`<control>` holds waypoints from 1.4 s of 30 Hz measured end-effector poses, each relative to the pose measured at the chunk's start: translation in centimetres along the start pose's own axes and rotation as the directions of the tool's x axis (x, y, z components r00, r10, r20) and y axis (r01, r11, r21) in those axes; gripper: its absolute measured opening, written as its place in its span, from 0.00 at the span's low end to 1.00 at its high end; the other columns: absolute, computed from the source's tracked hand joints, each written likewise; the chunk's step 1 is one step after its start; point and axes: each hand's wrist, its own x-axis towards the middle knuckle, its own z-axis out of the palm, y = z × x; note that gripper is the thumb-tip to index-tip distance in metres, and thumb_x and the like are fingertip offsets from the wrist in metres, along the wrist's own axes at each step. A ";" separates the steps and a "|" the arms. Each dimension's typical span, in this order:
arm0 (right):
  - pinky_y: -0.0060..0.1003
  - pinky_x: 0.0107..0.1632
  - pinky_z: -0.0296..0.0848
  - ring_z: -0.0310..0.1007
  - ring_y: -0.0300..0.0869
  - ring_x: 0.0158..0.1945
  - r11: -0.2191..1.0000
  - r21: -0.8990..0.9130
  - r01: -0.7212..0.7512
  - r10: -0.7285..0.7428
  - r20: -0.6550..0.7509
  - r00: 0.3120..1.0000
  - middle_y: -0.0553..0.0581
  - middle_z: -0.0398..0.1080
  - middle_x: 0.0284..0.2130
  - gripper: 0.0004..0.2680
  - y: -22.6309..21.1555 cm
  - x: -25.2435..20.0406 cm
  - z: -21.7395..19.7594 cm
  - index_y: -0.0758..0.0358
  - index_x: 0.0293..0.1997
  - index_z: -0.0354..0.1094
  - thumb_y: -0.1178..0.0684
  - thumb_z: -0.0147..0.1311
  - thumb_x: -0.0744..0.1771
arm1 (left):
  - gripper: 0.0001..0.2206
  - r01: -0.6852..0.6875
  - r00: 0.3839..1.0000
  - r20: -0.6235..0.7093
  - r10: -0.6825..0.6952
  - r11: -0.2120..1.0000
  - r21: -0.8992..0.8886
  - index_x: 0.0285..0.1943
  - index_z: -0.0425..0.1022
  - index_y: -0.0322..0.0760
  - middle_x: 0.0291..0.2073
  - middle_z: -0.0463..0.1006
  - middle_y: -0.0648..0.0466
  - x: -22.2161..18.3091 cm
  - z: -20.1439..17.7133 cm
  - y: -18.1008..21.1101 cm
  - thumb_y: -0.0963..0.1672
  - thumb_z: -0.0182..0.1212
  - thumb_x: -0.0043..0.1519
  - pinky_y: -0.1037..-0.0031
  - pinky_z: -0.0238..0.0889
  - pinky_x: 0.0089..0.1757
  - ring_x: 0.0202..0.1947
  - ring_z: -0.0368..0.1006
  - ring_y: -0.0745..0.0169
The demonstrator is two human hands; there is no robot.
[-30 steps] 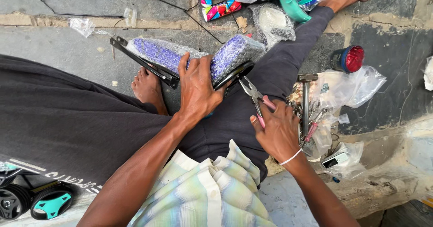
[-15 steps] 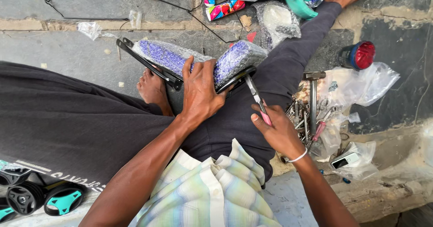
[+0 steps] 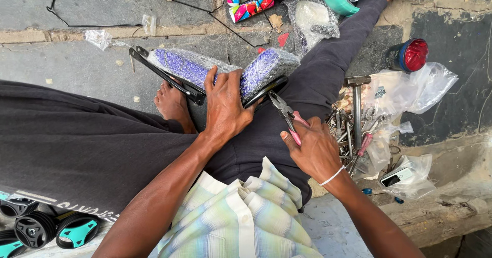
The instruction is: The person unboxes a component wrapped in bubble wrap, removes a black plastic guard using pliers, and سپس performs minor adjustments with a screwdriver.
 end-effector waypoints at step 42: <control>0.54 0.51 0.56 0.64 0.53 0.48 0.863 -0.496 0.094 -0.253 -0.264 0.931 0.64 0.66 0.46 0.16 -1.5 0.1 -2.7 0.55 0.58 0.73 0.46 0.58 0.65 | 0.31 0.031 0.999 -0.032 -0.032 0.998 -0.050 0.58 0.69 0.23 0.42 0.77 0.40 0.8 -0.5 0.1 0.46 0.77 0.50 0.46 0.40 0.67 0.48 0.72 0.44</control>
